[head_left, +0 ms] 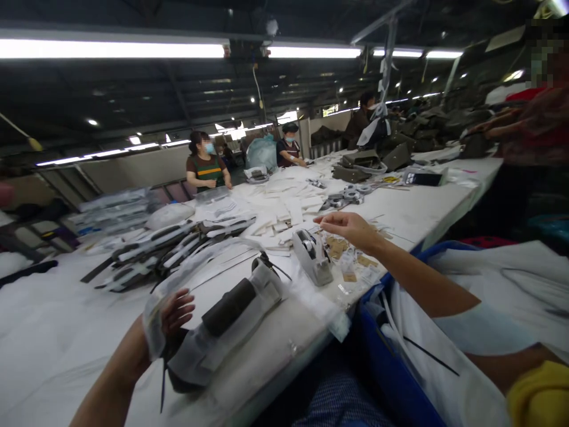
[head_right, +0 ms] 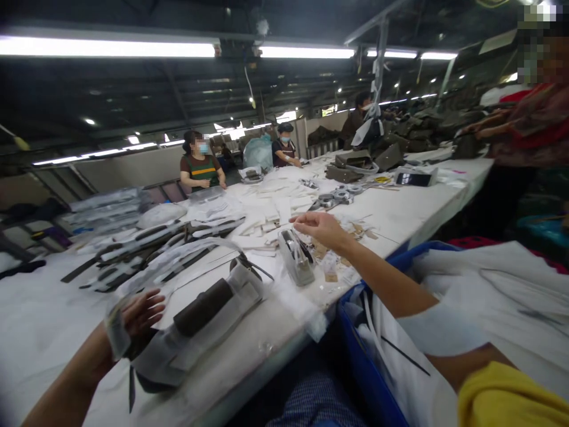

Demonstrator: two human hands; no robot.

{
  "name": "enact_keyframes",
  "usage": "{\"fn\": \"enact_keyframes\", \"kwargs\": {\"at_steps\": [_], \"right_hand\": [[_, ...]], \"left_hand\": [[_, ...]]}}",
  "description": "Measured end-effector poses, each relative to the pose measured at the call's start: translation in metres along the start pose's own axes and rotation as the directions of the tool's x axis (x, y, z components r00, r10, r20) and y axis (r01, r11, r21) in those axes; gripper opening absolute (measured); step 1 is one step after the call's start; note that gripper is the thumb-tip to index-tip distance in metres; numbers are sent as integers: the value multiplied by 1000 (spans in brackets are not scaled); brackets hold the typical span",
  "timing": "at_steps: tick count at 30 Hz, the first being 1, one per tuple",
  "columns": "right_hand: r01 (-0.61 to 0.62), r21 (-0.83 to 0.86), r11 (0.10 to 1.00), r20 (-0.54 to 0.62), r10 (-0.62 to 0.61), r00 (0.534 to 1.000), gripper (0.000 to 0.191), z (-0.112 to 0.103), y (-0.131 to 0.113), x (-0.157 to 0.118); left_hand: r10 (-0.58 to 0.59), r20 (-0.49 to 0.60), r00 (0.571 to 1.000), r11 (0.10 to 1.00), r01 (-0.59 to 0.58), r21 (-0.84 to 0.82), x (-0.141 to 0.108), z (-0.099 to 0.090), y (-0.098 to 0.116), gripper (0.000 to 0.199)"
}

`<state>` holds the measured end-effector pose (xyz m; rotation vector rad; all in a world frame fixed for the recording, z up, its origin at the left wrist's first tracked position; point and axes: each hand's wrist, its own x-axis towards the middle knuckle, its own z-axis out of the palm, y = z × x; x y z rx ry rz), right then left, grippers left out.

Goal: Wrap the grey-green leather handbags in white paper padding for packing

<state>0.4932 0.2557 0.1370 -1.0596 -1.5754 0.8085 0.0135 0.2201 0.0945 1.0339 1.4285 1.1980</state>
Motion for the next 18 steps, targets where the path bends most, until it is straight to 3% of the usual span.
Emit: {"fn": "enact_keyframes", "kwargs": {"at_steps": [2,6,9,10,11,14,15,16,18], "right_hand": [[-11,40,999,62,8,998,30,23,-7,-3],[-40,113,993,143,24,989,32,67,-16,-13],[-55,158,986,192,24,981,31,91,-23,-20],[-56,172,984,209,19,978,31,98,-26,-21],[-56,189,980,224,12,974,30,104,-28,-21],[-39,240,970,252,-23,968,31,119,-34,-20],[-24,251,968,254,-42,966,32,124,-35,-19],[-6,256,967,256,-62,965,32,128,-36,-18],[30,252,967,258,-97,961,30,136,-39,-16]], "left_hand": [[40,87,995,997,-35,-64,8,7,15,41],[182,-71,981,982,-185,-28,16,13,46,32],[310,-102,945,947,-298,120,9,14,64,39],[400,-116,909,902,-368,224,4,16,68,41],[515,-128,847,821,-445,358,-3,20,71,42],[810,-42,585,462,-591,662,-30,42,73,35],[843,18,537,389,-633,670,-39,53,71,30],[842,90,532,362,-680,637,-47,65,67,27],[762,240,602,427,-745,513,-58,89,56,26]]}}
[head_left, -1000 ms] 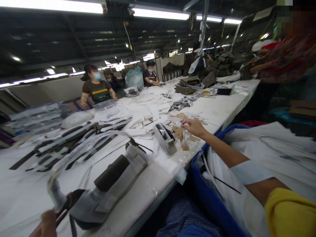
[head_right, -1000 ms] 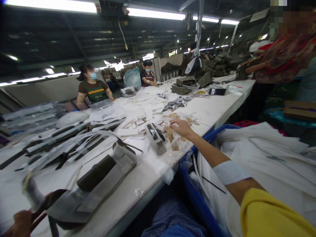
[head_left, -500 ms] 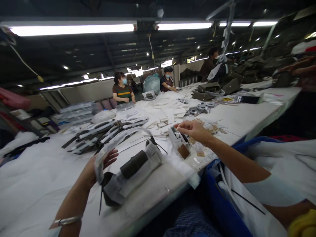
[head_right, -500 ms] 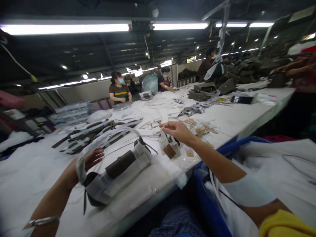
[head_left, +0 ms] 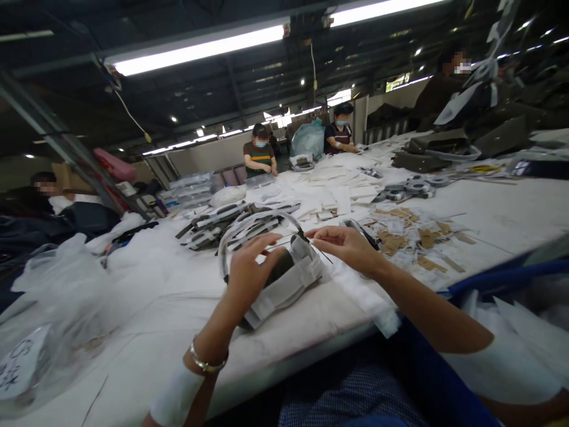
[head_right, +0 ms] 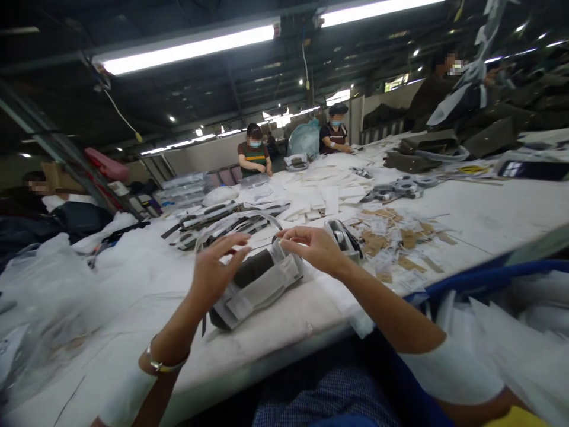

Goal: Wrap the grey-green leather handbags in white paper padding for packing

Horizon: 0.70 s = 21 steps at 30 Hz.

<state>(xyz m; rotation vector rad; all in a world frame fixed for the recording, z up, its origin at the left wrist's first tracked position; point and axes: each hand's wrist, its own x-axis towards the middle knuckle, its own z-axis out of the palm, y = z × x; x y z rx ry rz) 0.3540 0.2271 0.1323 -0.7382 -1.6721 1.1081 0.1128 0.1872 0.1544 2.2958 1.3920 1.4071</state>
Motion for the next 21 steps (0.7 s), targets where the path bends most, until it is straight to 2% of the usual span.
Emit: {"fn": "enact_keyframes", "kwargs": {"at_steps": [2,4,7,10,13,17,21], "right_hand": [[14,-15,1000,14,-14,1000,28,6,-1,2],[21,-19,1000,31,-20,999,27,12,-2,2],[27,20,999,15,-27,1000,29,18,2,-3],[30,53,998,-53,-28,998,36,27,18,-17],[-20,19,1000,-88,22,996,44,39,39,-33],[-89,121,989,-98,101,990,32,51,56,-46],[-91,168,982,-163,118,980,29,49,57,-53]], "left_hand": [[-44,167,985,986,70,-152,-7,22,7,31],[-91,232,968,958,149,-246,-11,39,8,27],[-162,207,965,932,218,-290,-13,50,2,18],[-207,171,963,924,250,-288,-10,49,-1,21],[-233,155,960,915,270,-299,-9,46,1,21],[-267,151,952,891,304,-337,-12,48,6,18],[-325,177,929,818,370,-441,-19,50,8,23]]}}
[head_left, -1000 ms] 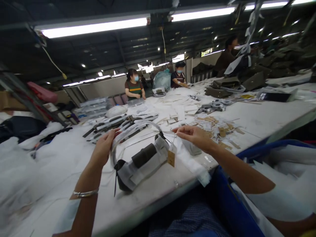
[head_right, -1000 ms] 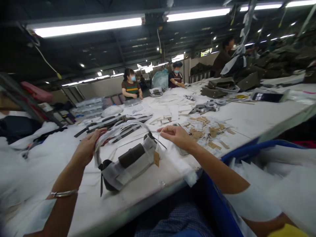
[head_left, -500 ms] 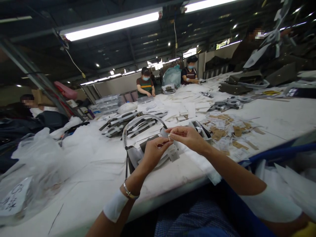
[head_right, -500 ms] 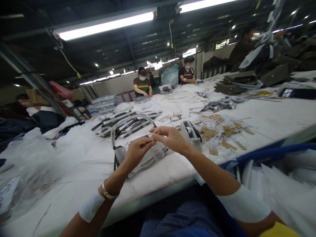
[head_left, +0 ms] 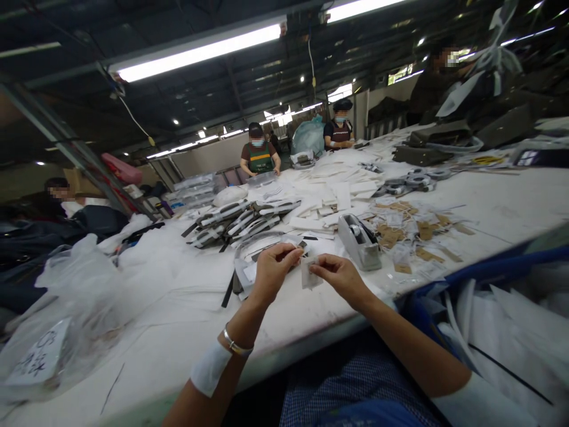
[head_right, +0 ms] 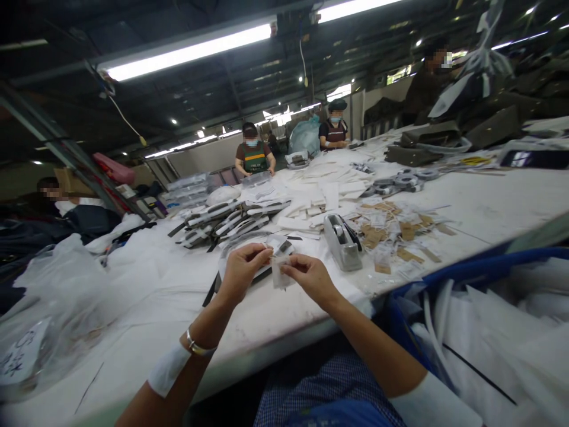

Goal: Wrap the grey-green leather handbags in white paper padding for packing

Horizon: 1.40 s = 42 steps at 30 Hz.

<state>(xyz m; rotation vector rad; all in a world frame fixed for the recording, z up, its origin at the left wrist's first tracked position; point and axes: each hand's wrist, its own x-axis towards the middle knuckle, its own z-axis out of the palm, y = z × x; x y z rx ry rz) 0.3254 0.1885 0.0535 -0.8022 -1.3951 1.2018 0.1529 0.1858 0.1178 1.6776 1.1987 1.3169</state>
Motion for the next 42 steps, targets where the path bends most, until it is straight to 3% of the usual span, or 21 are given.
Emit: {"fn": "enact_keyframes", "kwargs": {"at_steps": [6,10,15,19,21,25,28,30,33,36,39,42], "right_hand": [[43,-50,998,-64,-46,997,30,-14,-6,-13],[66,-204,977,-181,-104,978,35,-24,-11,-25],[142,-380,914,-180,-223,958,23,-34,-11,-42],[225,-571,790,-170,-382,908,13,-40,-11,-52],[255,-660,706,-153,-459,875,8,-41,-11,-55],[344,-779,525,-40,-589,807,10,-33,-8,-55],[394,-787,476,23,-615,788,18,-23,0,-54],[414,-747,520,44,-582,812,18,-18,4,-54],[372,-588,718,37,-436,899,19,-11,6,-53],[228,-332,916,16,-236,972,46,-3,7,-47],[73,-151,986,5,-73,997,75,8,13,-36],[0,-45,999,-2,0,1000,75,18,18,-27]], "left_hand": [[-113,71,991,961,127,-245,-10,2,5,30],[-155,168,974,897,210,-388,-17,5,15,32],[-179,303,936,828,310,-468,-22,8,27,32],[-226,445,867,840,405,-363,-22,7,30,34],[-232,465,855,846,413,-338,-20,6,29,34],[-223,387,894,790,399,-465,-14,7,22,30],[-175,355,918,690,372,-621,-11,8,16,24],[-113,353,929,653,337,-678,-9,7,13,19],[-43,353,935,642,296,-707,-9,5,10,15],[-7,372,928,635,291,-716,-11,5,7,14],[36,406,913,615,300,-730,-15,7,5,17],[50,406,913,587,302,-751,-18,6,1,15]]}}
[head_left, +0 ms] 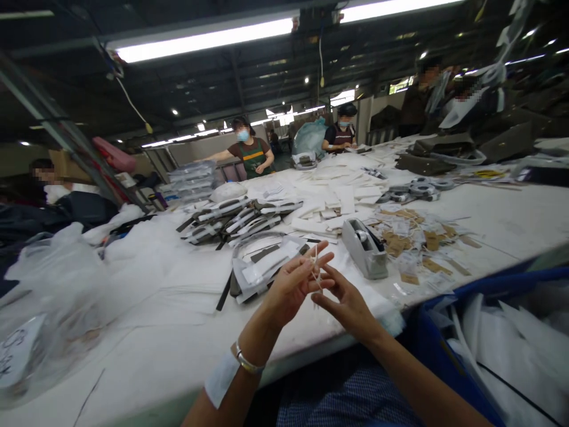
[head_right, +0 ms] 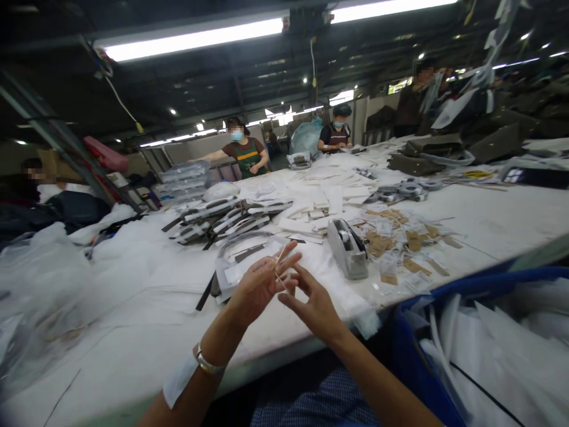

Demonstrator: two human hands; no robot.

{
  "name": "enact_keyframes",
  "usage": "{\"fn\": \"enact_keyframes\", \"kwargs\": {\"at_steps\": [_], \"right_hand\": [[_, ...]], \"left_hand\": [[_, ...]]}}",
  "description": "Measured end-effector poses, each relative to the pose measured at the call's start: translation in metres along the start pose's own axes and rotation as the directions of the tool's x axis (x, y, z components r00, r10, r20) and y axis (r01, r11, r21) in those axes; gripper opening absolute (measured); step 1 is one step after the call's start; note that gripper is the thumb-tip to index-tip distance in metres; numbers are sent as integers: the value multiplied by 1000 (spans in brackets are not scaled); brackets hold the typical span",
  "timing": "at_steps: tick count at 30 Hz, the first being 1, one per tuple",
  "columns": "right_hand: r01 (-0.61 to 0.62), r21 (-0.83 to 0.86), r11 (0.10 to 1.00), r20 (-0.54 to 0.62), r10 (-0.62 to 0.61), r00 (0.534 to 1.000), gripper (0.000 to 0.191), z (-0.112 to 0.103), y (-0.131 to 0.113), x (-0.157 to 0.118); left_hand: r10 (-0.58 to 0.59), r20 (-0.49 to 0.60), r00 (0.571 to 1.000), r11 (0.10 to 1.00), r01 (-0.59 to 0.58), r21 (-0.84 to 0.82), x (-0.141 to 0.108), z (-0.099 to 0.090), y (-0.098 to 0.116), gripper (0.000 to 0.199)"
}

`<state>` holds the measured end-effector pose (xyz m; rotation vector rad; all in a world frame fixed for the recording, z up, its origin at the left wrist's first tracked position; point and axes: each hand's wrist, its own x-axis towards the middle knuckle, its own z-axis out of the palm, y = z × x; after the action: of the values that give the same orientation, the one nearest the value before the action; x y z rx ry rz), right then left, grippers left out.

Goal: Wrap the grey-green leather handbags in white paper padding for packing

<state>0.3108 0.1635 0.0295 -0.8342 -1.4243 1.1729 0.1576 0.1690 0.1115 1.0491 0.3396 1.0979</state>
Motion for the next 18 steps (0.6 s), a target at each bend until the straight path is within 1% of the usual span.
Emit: {"fn": "enact_keyframes", "kwargs": {"at_steps": [2,5,7,10,13,16,18], "right_hand": [[-10,47,999,20,9,1000,70,3,2,2],[-29,64,998,43,26,999,68,5,3,2],[-40,88,995,45,36,998,62,6,3,1],[-94,156,983,57,86,995,44,8,3,2],[-146,169,975,33,143,989,30,10,2,3],[-173,177,969,20,172,985,27,10,-1,4],[-215,243,946,57,207,977,31,10,-4,4]], "left_hand": [[8,-43,999,1000,-9,-15,-3,-6,2,12],[0,-123,992,999,-4,-35,-7,-18,8,12],[-14,-150,989,998,4,-64,-9,-25,11,12],[-35,-171,985,993,15,-118,-10,-30,12,15],[-51,-196,979,990,23,-141,-11,-30,11,15],[-66,-183,981,988,39,-151,-10,-30,10,17],[-85,-152,985,984,59,-167,-10,-29,11,18]]}}
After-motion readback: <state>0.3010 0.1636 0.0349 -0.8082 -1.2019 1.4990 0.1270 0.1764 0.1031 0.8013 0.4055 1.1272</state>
